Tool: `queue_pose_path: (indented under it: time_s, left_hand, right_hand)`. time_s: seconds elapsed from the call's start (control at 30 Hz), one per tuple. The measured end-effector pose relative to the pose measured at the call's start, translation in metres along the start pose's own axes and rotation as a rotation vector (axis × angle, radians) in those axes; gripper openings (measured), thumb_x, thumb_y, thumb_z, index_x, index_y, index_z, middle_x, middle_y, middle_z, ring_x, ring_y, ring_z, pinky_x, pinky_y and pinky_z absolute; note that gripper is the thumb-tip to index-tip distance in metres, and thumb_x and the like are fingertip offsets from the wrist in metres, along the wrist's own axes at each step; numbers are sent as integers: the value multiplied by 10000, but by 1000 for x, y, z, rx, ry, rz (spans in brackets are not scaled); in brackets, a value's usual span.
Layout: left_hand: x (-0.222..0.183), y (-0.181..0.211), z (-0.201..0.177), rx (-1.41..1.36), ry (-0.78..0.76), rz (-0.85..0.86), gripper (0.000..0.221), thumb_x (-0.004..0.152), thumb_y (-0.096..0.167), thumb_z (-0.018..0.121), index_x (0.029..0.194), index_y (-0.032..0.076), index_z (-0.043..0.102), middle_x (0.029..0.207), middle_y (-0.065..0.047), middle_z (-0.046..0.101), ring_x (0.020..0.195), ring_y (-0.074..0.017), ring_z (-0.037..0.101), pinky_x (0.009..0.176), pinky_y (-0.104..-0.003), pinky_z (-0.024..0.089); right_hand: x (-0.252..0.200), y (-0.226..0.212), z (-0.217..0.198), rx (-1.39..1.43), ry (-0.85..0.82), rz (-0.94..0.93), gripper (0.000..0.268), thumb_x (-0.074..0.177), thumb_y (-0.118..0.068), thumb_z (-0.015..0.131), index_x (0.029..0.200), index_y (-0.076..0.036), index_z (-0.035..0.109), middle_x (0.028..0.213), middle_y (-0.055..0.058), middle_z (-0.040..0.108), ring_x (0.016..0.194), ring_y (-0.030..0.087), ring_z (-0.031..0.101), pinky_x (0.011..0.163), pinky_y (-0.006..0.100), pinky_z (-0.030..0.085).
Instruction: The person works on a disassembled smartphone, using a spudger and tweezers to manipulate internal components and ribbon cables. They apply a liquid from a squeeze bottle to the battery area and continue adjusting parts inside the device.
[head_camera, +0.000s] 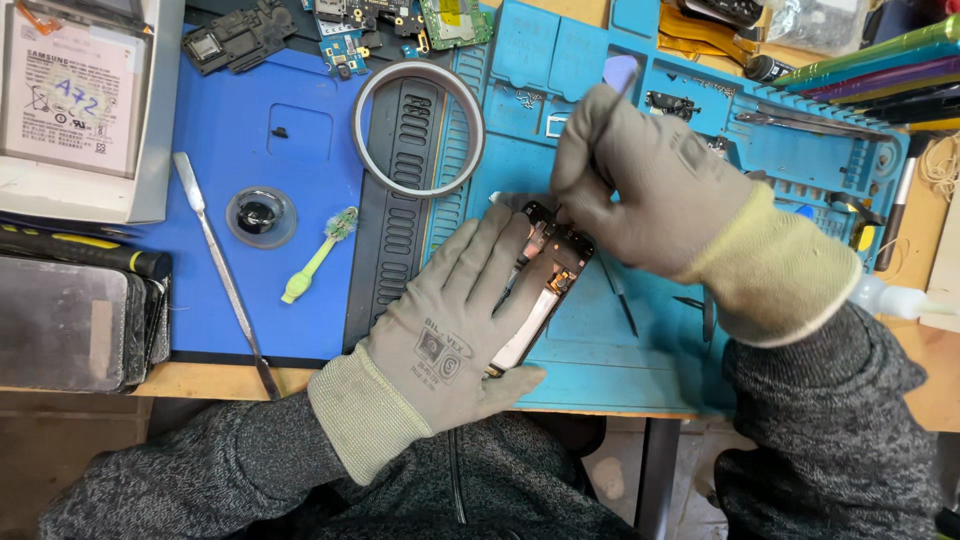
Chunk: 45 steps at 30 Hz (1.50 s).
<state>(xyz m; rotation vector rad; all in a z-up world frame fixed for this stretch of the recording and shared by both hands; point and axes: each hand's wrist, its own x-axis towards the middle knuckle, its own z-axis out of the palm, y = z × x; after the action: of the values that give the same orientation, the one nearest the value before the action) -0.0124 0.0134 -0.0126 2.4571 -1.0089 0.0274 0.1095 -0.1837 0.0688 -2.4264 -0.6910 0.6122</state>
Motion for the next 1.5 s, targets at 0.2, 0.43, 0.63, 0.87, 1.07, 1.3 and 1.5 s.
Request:
queue_pose_path:
  time_s: [0.2, 0.43, 0.63, 0.87, 1.07, 1.3, 1.5]
  left_hand:
    - [0, 0, 0, 5, -1, -3, 910, 895, 654, 474, 1525, -2, 421, 1611, -354, 278, 1531, -494, 208, 1290, -560, 153]
    - [-2, -2, 3, -13, -15, 5, 892, 961, 640, 388, 1597, 19, 315, 1640, -333, 221, 1539, -500, 187, 1293, -568, 140]
    - [6, -1, 0, -57, -11, 14, 836, 995, 618, 378, 1570, 15, 324, 1617, -329, 274, 1520, -512, 270, 1282, -579, 227]
    - [13, 4, -4, 39, -106, -21, 852, 971, 642, 400, 1555, 22, 381, 1607, -326, 307, 1501, -503, 310, 1267, -544, 232]
    - [16, 6, -6, 95, -135, -30, 892, 928, 676, 474, 1533, 25, 403, 1579, -324, 360, 1474, -500, 357, 1247, -551, 277]
    - [15, 5, -4, 55, -104, -27, 858, 954, 661, 456, 1528, 26, 402, 1569, -332, 361, 1463, -516, 377, 1232, -576, 304]
    - [14, 3, -5, 63, -114, -15, 859, 962, 655, 417, 1545, 24, 398, 1583, -324, 346, 1472, -518, 351, 1243, -564, 277]
  right_hand:
    - [-3, -13, 9, 691, 287, 258, 184, 975, 48, 570, 966, -57, 419, 774, 197, 673, 621, 240, 741, 530, 268, 611]
    - [-49, 38, 57, 992, 541, -1, 224, 988, -85, 670, 1065, -83, 460, 886, 222, 659, 729, 281, 711, 741, 372, 657]
    - [-53, 47, 69, 979, 692, 42, 215, 977, 21, 673, 1033, -84, 494, 841, 168, 660, 728, 276, 742, 721, 348, 668]
    - [-50, 54, 75, 955, 722, -120, 263, 952, 30, 632, 925, -113, 413, 759, 194, 606, 640, 278, 710, 585, 343, 653]
    - [-44, 57, 72, 987, 663, -225, 283, 950, -224, 667, 841, -122, 427, 716, 130, 586, 638, 272, 710, 593, 350, 660]
    - [-47, 61, 77, 966, 676, -319, 195, 969, -159, 661, 944, -135, 468, 735, 132, 636, 684, 252, 739, 623, 325, 675]
    - [-46, 49, 60, 841, 465, -347, 339, 981, -68, 535, 656, 27, 539, 565, 154, 396, 521, 282, 224, 508, 346, 249]
